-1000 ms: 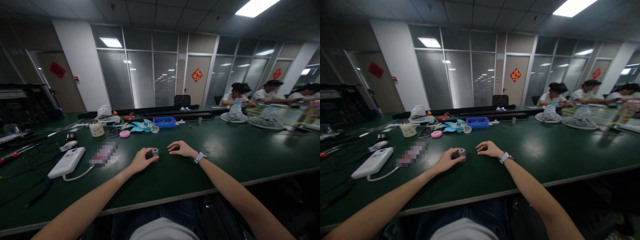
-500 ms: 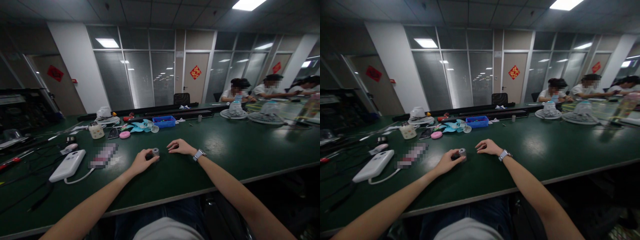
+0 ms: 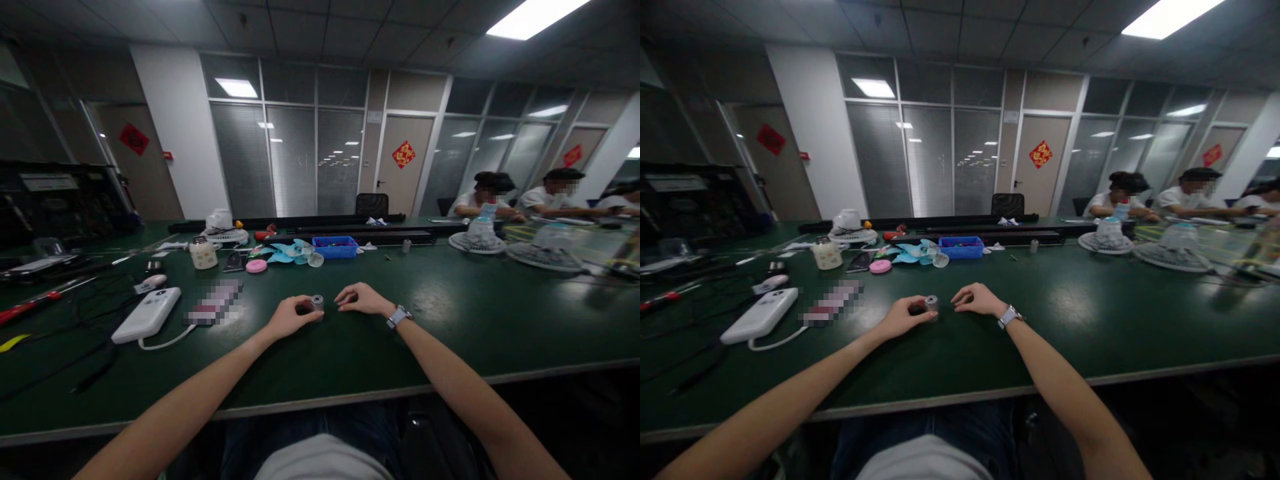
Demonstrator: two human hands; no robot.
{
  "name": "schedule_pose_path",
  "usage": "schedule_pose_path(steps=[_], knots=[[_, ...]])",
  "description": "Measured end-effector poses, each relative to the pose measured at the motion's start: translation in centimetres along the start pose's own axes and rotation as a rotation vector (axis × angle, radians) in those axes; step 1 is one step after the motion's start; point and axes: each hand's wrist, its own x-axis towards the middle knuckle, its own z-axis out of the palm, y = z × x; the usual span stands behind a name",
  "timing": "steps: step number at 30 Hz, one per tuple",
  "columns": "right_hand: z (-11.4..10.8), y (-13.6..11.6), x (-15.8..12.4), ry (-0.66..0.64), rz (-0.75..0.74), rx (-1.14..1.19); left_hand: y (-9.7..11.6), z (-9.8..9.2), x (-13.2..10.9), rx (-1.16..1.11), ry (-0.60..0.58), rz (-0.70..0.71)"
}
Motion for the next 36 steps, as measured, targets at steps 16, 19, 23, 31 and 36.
schedule_pose_path(steps=[16,19,23,31,36], knots=[[-0.2,0.0,0.1,-0.013,-0.019,-0.026,-0.6,-0.1,0.3,0.015,-0.015,0.021],[-0.2,0.1,0.3,-0.024,-0.021,-0.031,-0.5,-0.2,0.2,0.019,-0.018,0.022],[-0.3,0.0,0.5,-0.032,-0.036,-0.038,-0.3,-0.3,0.2,0.032,-0.006,0.018],[0.2,-1.2,0.2,0.148,-0.089,-0.03,-0.3,-0.1,0.3,0.014,-0.013,0.016],[1.7,-4.1,0.9,0.361,-0.203,0.081,-0.4,-0.1,0.2,-0.015,-0.02,0.041]])
